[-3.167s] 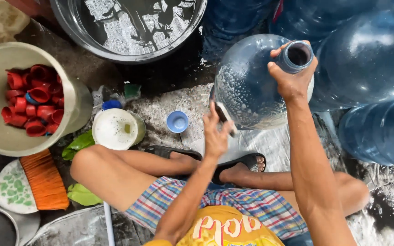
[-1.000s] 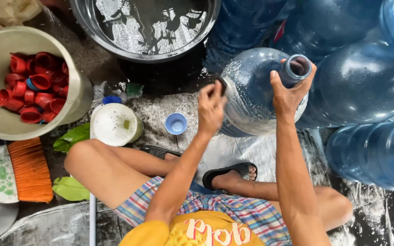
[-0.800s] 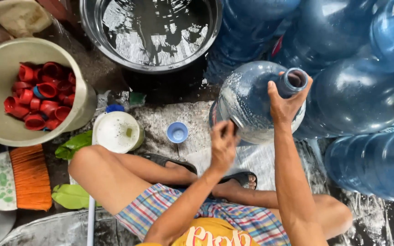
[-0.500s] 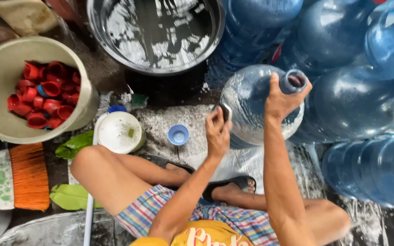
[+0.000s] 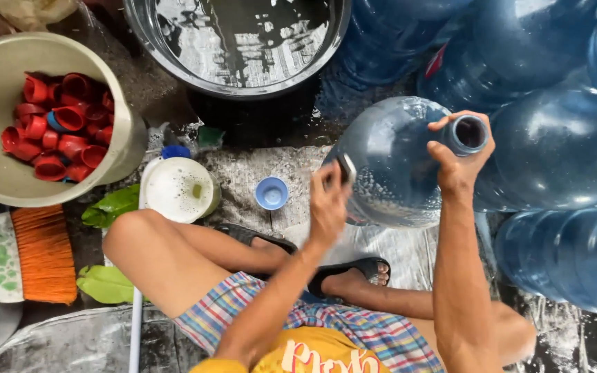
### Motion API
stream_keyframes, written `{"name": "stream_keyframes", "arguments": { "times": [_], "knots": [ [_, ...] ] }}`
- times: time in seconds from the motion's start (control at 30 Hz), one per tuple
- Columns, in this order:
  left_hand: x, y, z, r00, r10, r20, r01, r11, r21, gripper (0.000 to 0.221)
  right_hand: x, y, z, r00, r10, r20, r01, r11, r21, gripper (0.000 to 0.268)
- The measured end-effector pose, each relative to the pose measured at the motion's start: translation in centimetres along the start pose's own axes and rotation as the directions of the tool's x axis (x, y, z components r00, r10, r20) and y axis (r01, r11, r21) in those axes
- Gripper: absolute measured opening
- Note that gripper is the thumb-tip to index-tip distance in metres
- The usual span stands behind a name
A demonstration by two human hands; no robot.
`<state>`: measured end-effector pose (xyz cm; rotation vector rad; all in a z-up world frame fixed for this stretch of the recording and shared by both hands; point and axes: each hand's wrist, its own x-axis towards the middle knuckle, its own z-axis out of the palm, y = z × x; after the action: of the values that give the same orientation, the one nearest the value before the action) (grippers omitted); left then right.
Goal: Washing the exterior of large plastic water jugs using a sponge and water.
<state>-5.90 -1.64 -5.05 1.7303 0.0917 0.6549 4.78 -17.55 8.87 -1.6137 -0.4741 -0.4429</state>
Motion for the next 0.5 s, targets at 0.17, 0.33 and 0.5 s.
{"name": "stream_keyframes", "arguments": {
  "times": [0.17, 0.33, 0.5],
  "knots": [
    [-1.4, 1.9, -0.6, 0.999, 0.025, 0.019, -0.026, 0.999, 0.028, 0.051, -0.2, 0.6, -0.7, 0.997, 0.038, 0.066, -0.04, 0.999, 0.029, 0.042],
    [6.3, -3.8, -0.4, 0.985, -0.104, 0.14, 0.105, 0.994, -0.003, 0.048, -0.2, 0.3, -0.3, 0.997, 0.016, 0.076, -0.018, 0.999, 0.033, 0.041],
    [-0.7, 4.4, -2.8, 0.942, -0.311, 0.126, 0.315, 0.949, -0.011, 0.048, -0.8, 0.3, -0.6, 0.998, 0.039, 0.042, -0.041, 0.998, 0.039, 0.041]
  ]
}}
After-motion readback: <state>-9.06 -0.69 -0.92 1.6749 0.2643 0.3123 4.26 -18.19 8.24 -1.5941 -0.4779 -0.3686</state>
